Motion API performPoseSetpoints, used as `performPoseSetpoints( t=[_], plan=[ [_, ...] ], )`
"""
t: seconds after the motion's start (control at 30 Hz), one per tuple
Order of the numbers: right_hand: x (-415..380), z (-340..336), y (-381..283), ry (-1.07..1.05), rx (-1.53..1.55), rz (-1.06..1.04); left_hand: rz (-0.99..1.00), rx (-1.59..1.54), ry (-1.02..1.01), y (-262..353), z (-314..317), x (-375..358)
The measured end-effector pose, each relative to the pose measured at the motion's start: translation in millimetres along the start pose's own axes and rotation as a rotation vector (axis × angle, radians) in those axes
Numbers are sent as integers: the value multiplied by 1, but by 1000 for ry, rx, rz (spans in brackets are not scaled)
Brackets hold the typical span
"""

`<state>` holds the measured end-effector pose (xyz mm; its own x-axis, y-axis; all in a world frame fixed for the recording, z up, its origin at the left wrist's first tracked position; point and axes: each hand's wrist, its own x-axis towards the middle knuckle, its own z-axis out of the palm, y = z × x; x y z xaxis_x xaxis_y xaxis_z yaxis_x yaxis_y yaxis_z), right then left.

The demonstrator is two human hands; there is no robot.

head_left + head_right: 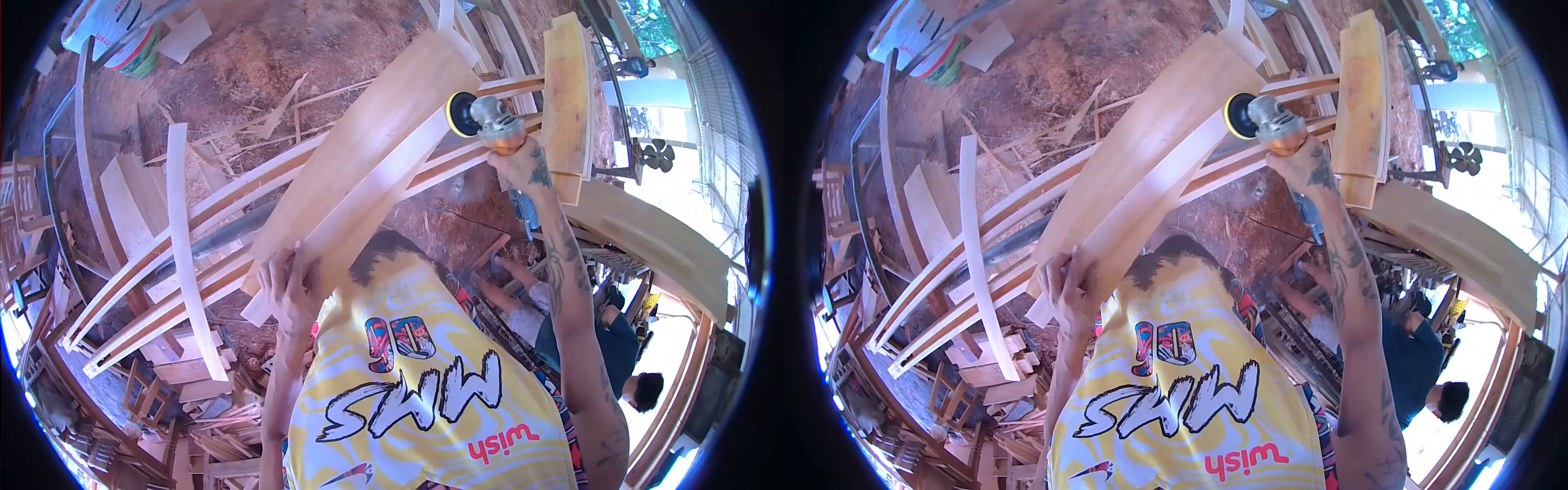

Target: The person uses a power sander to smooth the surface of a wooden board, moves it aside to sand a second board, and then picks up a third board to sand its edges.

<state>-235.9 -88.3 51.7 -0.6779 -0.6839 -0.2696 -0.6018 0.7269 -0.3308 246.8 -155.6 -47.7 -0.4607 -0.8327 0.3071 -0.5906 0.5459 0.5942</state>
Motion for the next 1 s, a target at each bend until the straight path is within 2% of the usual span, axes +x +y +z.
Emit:
performPoseSetpoints(
  t=[0.1,0.23,0.33,0.47,0.73,0.8,0.9,1.0],
  plan=[
    [1,-8,-13,-8,-37,79,-18,-15,-3,0,1,-1],
    [-5,12,-15,0,-109,-20,-16,7,-14,0,0,-1],
    [3,-5,-18,-23,-56,54,-16,-2,-17,0,-2,-1],
    [2,-12,-29,-50,-23,44,-22,-6,-1,0,2,-1],
    [-62,45,-75,-150,-82,-243,-18,7,-9,0,1,-2],
    [-88,46,-114,-249,60,-304,-16,7,0,-1,2,-3],
    [-114,67,-136,-281,-49,-400,-20,-3,10,1,2,-2],
    [-119,72,-150,-322,-44,-390,-15,-25,35,0,2,-3]
  ],
)
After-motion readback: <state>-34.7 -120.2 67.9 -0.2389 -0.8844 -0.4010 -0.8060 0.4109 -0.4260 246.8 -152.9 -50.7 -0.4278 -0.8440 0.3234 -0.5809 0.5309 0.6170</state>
